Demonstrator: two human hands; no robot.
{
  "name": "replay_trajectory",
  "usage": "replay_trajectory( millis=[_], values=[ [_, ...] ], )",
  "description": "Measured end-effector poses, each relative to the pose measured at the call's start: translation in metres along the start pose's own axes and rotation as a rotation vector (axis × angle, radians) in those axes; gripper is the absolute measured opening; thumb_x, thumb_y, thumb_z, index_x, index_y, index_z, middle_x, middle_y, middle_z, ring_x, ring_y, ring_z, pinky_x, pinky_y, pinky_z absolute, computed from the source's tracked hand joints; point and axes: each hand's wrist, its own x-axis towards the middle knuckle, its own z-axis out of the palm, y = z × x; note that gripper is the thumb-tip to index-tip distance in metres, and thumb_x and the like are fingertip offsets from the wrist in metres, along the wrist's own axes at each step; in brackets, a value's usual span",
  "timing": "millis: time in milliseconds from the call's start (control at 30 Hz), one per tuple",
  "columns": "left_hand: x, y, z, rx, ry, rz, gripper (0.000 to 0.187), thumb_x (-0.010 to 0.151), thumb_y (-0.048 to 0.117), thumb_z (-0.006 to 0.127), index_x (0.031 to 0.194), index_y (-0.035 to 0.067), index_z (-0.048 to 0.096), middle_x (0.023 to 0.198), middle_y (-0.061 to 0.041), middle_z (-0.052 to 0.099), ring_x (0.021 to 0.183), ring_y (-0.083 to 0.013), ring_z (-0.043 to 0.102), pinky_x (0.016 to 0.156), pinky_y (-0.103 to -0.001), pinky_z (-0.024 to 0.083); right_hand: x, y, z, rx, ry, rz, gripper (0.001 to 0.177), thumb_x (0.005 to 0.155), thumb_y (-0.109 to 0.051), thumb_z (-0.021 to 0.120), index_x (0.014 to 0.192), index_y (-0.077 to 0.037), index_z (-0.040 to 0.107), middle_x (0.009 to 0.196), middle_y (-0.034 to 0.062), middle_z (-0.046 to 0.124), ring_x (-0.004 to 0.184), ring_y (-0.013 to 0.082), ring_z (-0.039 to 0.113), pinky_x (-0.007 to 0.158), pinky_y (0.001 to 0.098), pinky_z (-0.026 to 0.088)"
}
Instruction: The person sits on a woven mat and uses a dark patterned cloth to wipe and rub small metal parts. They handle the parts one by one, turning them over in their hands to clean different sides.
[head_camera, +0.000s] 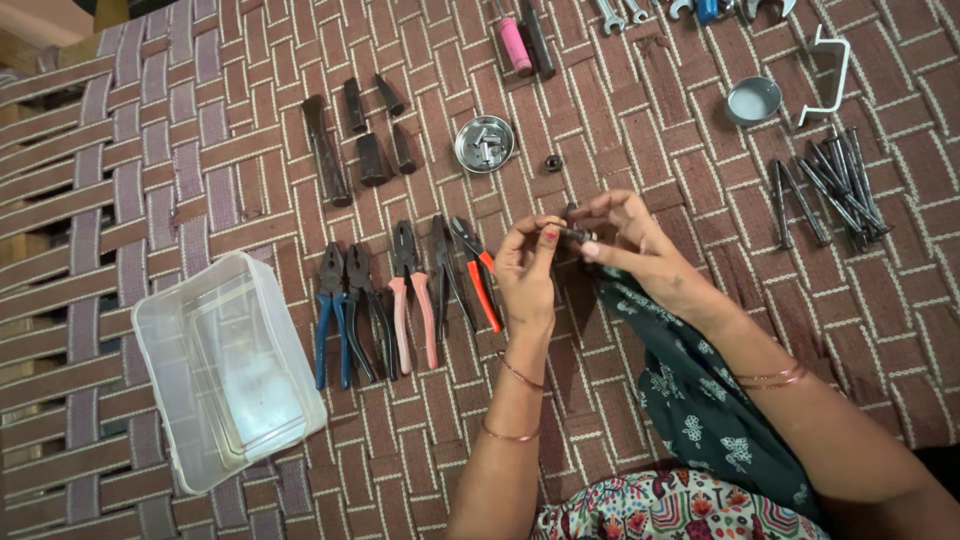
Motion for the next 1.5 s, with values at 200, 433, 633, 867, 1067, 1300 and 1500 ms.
replay_trajectory(
  millis=[200,433,633,867,1067,1300,1500],
  values=[
    [0.000,0.005,0.001,-0.036,-0.038,-0.014,0.010,0.100,0.001,0.067,0.110,0.000,0.069,0.108,-0.009,0.074,0.100,-0.0152,0.069,0.092,-0.029,0.056,0.007,0.017,-0.006,-0.064,0.003,0.250,0.034,0.101,-0.029,0.053,0.124,-0.006,0.065,0.111,-0.0014,0.070,0.107,0.0080,0.062,0.098,0.0276,0.047],
    [0.003,-0.003,-0.002,-0.044,-0.010,-0.037,0.010,0.101,0.002,0.066,0.110,0.000,0.067,0.105,-0.012,0.074,0.100,-0.0163,0.070,0.091,-0.029,0.056,0.009,0.031,-0.006,-0.125,-0.058,-0.002,0.030,0.104,-0.024,0.059,0.120,0.000,0.065,0.098,0.0013,0.066,0.092,0.0091,0.064,0.085,0.0277,0.054],
    [0.005,-0.013,-0.008,-0.075,0.035,-0.068,0.010,0.102,0.005,0.065,0.111,0.000,0.067,0.105,-0.011,0.075,0.099,-0.0154,0.069,0.090,-0.027,0.054,0.004,0.021,0.009,-0.780,0.147,-0.295,0.029,0.097,-0.022,0.070,0.116,0.000,0.067,0.097,0.0100,0.067,0.081,0.0217,0.065,0.069,0.0336,0.052],
    [0.007,-0.014,-0.010,-0.088,0.009,-0.033,0.012,0.103,0.007,0.066,0.112,-0.001,0.068,0.106,-0.010,0.074,0.100,-0.0148,0.068,0.092,-0.026,0.052,0.001,0.012,0.013,-0.885,0.167,-0.428,0.028,0.095,-0.020,0.072,0.115,0.000,0.069,0.098,0.0140,0.069,0.085,0.0276,0.069,0.074,0.0355,0.054],
    [0.004,-0.002,-0.003,-0.133,0.031,0.016,0.013,0.102,0.008,0.067,0.112,0.000,0.067,0.106,-0.006,0.071,0.099,-0.0159,0.068,0.090,-0.030,0.057,0.006,0.013,0.002,-0.677,0.227,-0.385,0.025,0.106,-0.016,0.060,0.123,0.001,0.068,0.109,0.0130,0.071,0.093,0.0173,0.072,0.078,0.0296,0.060],
    [0.006,0.000,0.004,-0.066,0.026,0.117,0.015,0.100,0.005,0.070,0.114,-0.001,0.066,0.107,-0.006,0.071,0.097,-0.0123,0.067,0.083,-0.030,0.061,0.004,0.026,-0.011,-0.757,0.311,-0.429,0.017,0.114,-0.010,0.060,0.112,0.005,0.069,0.100,0.0132,0.071,0.086,0.0145,0.069,0.074,0.0271,0.053],
    [0.013,0.037,-0.008,0.016,0.155,0.205,0.016,0.103,0.002,0.071,0.118,-0.003,0.069,0.105,-0.006,0.071,0.092,-0.0099,0.066,0.081,-0.024,0.055,0.009,0.055,-0.036,-0.678,0.287,-0.434,0.026,0.124,-0.013,0.061,0.109,0.007,0.069,0.095,0.0104,0.071,0.085,0.0099,0.066,0.079,0.0249,0.053]
  ],
)
